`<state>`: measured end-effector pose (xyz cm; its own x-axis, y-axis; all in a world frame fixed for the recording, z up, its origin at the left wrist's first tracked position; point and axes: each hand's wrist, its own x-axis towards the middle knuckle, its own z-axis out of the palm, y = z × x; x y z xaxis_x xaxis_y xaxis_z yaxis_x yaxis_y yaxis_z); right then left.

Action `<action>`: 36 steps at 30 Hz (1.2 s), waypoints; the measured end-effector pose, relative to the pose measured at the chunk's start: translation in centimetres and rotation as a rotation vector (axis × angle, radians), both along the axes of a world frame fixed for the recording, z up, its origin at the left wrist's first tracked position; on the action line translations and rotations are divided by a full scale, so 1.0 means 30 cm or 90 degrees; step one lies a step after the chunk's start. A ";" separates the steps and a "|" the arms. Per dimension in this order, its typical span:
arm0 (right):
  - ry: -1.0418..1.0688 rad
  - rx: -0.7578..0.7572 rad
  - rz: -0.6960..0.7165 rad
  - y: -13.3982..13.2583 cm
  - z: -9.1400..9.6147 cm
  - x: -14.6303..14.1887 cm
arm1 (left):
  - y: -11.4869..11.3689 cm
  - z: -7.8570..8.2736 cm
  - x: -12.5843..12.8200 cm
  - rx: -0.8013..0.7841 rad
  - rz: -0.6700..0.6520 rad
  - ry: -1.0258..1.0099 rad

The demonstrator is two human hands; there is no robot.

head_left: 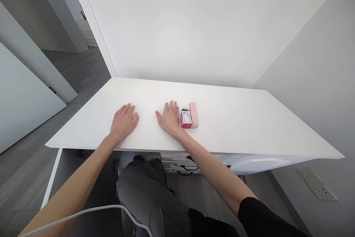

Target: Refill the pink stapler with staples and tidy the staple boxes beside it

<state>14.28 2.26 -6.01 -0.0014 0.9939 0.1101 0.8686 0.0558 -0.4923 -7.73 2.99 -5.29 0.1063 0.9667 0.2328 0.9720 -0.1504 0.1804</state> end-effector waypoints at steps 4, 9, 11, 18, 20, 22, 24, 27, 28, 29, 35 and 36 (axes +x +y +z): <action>0.001 -0.003 -0.030 0.006 -0.012 0.036 | -0.002 0.004 -0.002 -0.005 -0.002 -0.007; 0.003 -0.008 -0.043 0.015 -0.019 0.085 | -0.008 0.016 0.005 -0.010 -0.003 -0.014; 0.004 -0.008 -0.048 0.020 -0.023 0.114 | -0.011 0.022 0.007 -0.016 -0.002 -0.015; 0.019 0.032 -0.055 0.063 -0.050 0.304 | -0.014 0.035 0.012 -0.028 0.000 -0.017; 0.017 0.039 -0.060 0.075 -0.059 0.374 | -0.011 0.034 0.011 -0.026 -0.001 -0.022; 0.006 0.035 -0.065 0.082 -0.067 0.445 | -0.008 0.032 0.009 -0.023 -0.003 -0.027; -0.002 0.029 -0.073 0.083 -0.074 0.512 | -0.004 0.029 0.007 -0.020 -0.004 -0.030; -0.007 0.035 -0.083 0.076 -0.084 0.608 | 0.000 0.029 0.007 -0.021 0.002 -0.025; -0.011 0.038 -0.082 0.072 -0.087 0.640 | 0.001 0.030 0.009 -0.022 0.004 -0.022; -0.016 0.040 -0.079 0.067 -0.089 0.671 | 0.001 0.031 0.010 -0.023 0.007 -0.020; -0.034 0.034 -0.090 0.024 -0.090 0.820 | 0.005 0.043 0.020 -0.028 0.007 -0.011; -0.036 0.035 -0.096 0.018 -0.092 0.835 | 0.006 0.045 0.021 -0.030 0.007 -0.010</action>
<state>39.32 2.79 -8.76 0.1397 0.9758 0.1683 0.8957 -0.0521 -0.4416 -7.11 3.17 -3.94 0.0916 0.9777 0.1892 0.9706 -0.1301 0.2025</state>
